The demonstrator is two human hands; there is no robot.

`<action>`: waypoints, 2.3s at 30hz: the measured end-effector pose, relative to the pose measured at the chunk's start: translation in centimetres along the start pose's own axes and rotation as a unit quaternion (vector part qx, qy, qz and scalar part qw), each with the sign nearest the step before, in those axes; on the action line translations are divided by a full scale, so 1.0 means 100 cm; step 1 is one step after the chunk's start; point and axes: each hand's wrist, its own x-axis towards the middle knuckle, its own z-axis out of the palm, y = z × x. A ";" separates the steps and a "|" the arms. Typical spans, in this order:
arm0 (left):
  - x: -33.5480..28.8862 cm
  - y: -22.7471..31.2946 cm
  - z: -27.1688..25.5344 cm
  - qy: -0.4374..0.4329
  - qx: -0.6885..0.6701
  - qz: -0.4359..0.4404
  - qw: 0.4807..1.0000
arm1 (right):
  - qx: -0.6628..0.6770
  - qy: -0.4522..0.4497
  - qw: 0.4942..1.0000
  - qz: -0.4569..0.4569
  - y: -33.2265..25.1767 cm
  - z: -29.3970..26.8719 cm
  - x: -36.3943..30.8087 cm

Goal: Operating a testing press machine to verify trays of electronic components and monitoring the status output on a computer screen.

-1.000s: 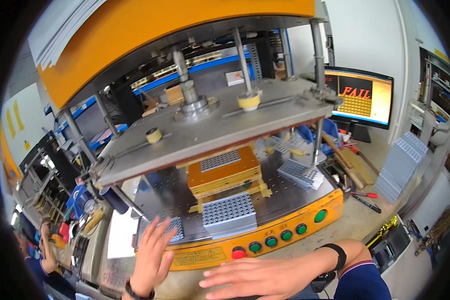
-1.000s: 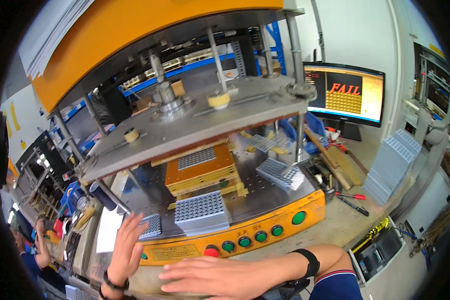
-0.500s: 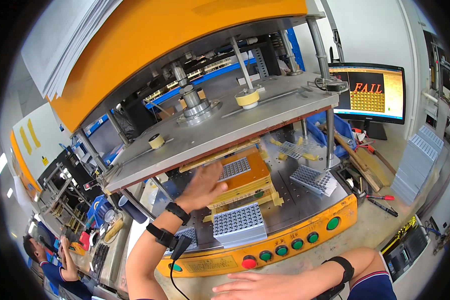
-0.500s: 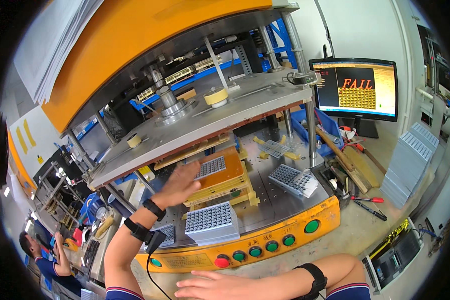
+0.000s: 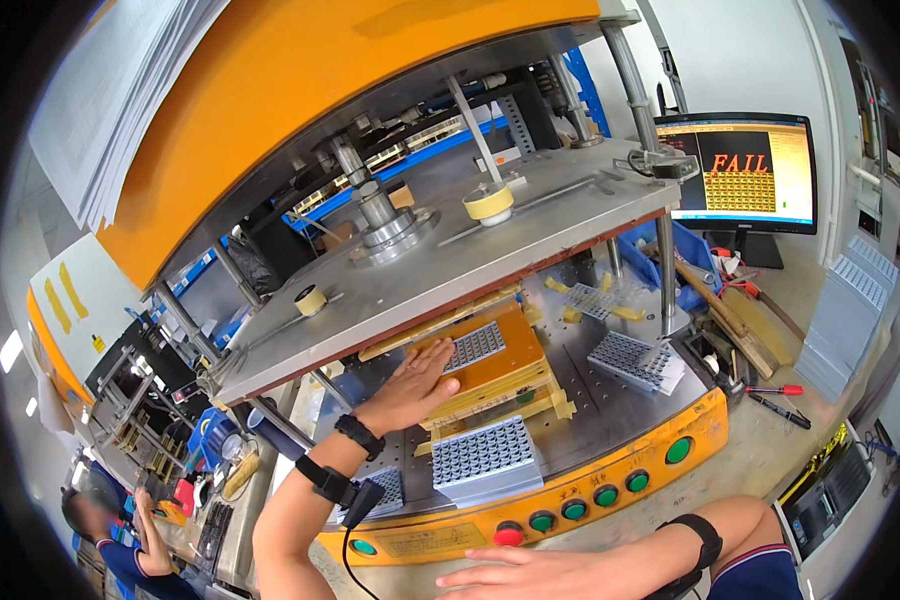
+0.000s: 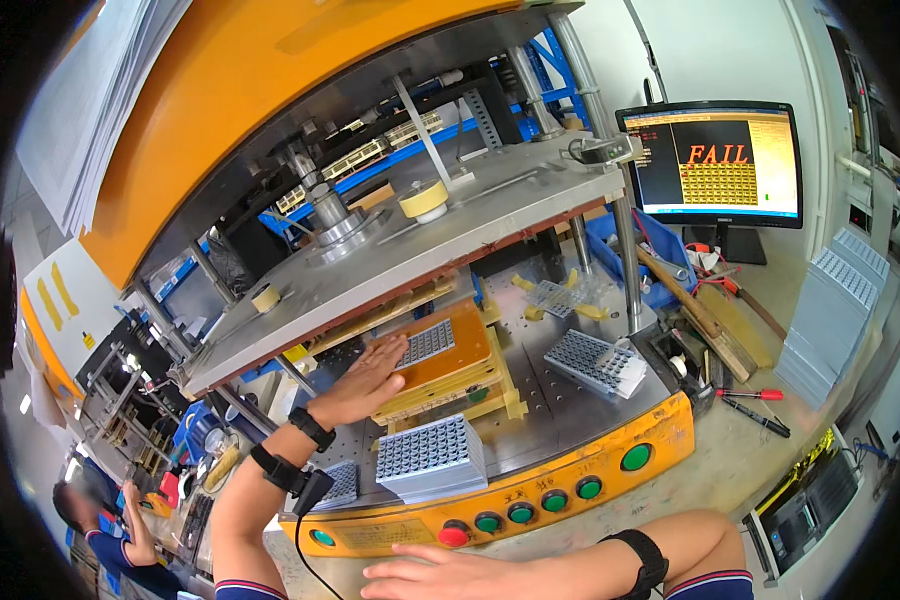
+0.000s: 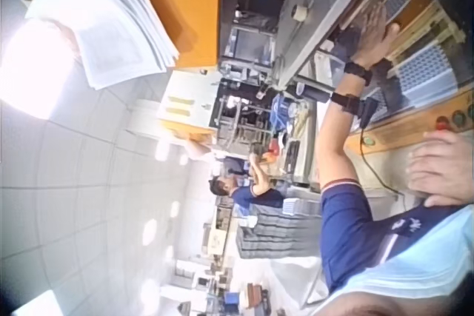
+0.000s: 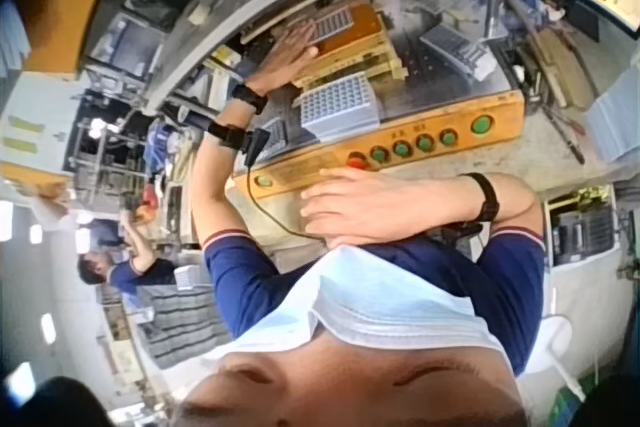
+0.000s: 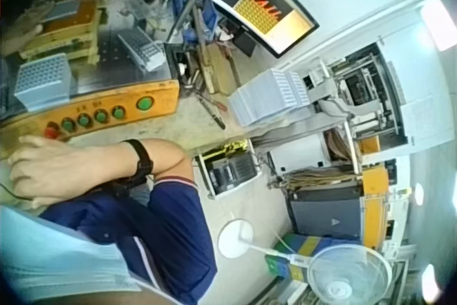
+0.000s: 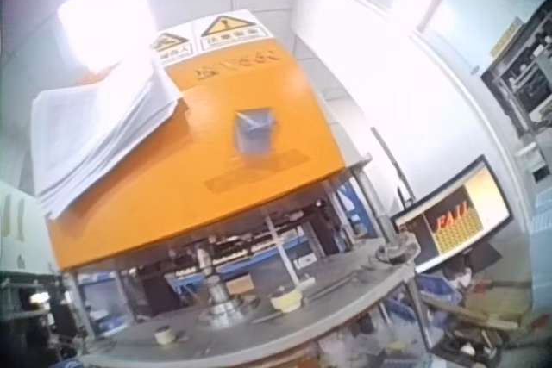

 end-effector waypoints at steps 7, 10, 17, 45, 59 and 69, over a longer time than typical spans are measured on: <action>-0.003 -0.002 0.009 0.036 0.029 0.019 0.999 | -0.006 0.002 1.000 0.001 -0.001 0.000 0.003; 0.001 0.005 0.001 0.064 0.006 -0.016 0.998 | -0.012 0.015 1.000 0.008 -0.003 -0.002 0.000; 0.010 0.001 0.009 0.023 0.059 0.028 0.998 | -0.025 0.028 0.999 0.000 -0.002 -0.002 -0.001; -0.064 0.033 -0.026 0.166 -0.119 0.012 0.979 | -0.015 -0.033 0.999 -0.020 -0.017 -0.012 -0.005; -0.283 0.142 0.161 0.347 -0.059 -0.367 0.861 | -0.038 -0.163 0.986 0.021 -0.033 0.000 -0.001; -0.277 0.148 0.183 0.313 -0.040 -0.400 0.860 | 0.053 -0.229 0.972 0.030 -0.025 -0.005 -0.001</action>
